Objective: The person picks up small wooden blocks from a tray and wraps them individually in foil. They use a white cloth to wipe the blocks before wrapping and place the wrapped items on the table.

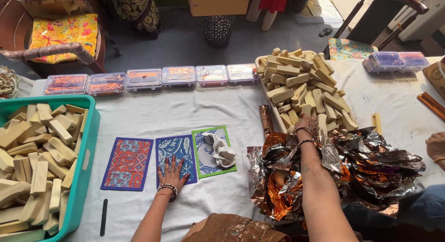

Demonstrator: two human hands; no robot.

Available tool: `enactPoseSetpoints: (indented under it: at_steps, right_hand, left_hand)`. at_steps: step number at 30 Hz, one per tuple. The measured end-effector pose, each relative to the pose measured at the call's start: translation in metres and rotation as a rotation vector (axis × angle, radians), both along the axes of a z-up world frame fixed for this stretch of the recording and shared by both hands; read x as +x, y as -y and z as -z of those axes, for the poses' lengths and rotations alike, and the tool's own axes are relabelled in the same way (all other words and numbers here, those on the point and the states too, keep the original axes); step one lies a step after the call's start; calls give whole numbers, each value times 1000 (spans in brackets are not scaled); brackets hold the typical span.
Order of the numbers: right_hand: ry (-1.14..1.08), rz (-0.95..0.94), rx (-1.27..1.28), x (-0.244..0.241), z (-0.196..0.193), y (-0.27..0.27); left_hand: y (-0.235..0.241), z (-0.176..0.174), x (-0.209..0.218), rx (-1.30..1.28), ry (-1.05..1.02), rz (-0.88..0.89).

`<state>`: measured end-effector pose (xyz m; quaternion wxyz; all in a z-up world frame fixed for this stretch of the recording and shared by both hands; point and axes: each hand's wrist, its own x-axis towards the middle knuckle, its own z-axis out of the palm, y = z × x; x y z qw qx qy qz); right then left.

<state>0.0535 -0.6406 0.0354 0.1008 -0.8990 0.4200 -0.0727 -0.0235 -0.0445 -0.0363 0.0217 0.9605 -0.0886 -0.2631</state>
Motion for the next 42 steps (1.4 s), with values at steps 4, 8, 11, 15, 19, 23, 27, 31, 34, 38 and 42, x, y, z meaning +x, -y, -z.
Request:
enactPoseSetpoints:
  at_steps: [4,8,11,15,19,23,27,31,34,38,42]
  right_hand:
    - [-20,-9,-114,10,-26,-39]
    - [161,-362,-195,18,-64,-113]
    - [73,-640,-118,25,-67,-184]
    - [-7,-1009,-18,13,-45,-279]
    - [-109,-1144,27,-12,-6,-356]
    - [-41,-1350,-32,-43,50,-402]
    - [-161,-1388,76,-65,65,-419]
    - [-81,-1166,286,-50,55,-389]
    - [27,-1013,124,-50,35,-368]
    - [71,-908,-199,-67,41,-341]
    - [68,-820,-22,-71,110,-314]
  left_hand:
    - [-2,-2,-2,-11,33,16]
    - [-2,-4,-2,-23,11,22]
    - [-3,-6,-3,-41,12,20]
    - [-6,-11,-5,-52,15,50]
    - [-15,2,-5,-55,20,88]
    - [-21,51,0,-155,106,23]
    - [-17,18,-4,-337,186,-90]
    - [-19,11,-4,-300,113,-49]
    - [-17,7,-3,-290,86,-44]
    - [-15,10,-5,-278,99,-59]
    - [-16,14,-5,-295,137,-44]
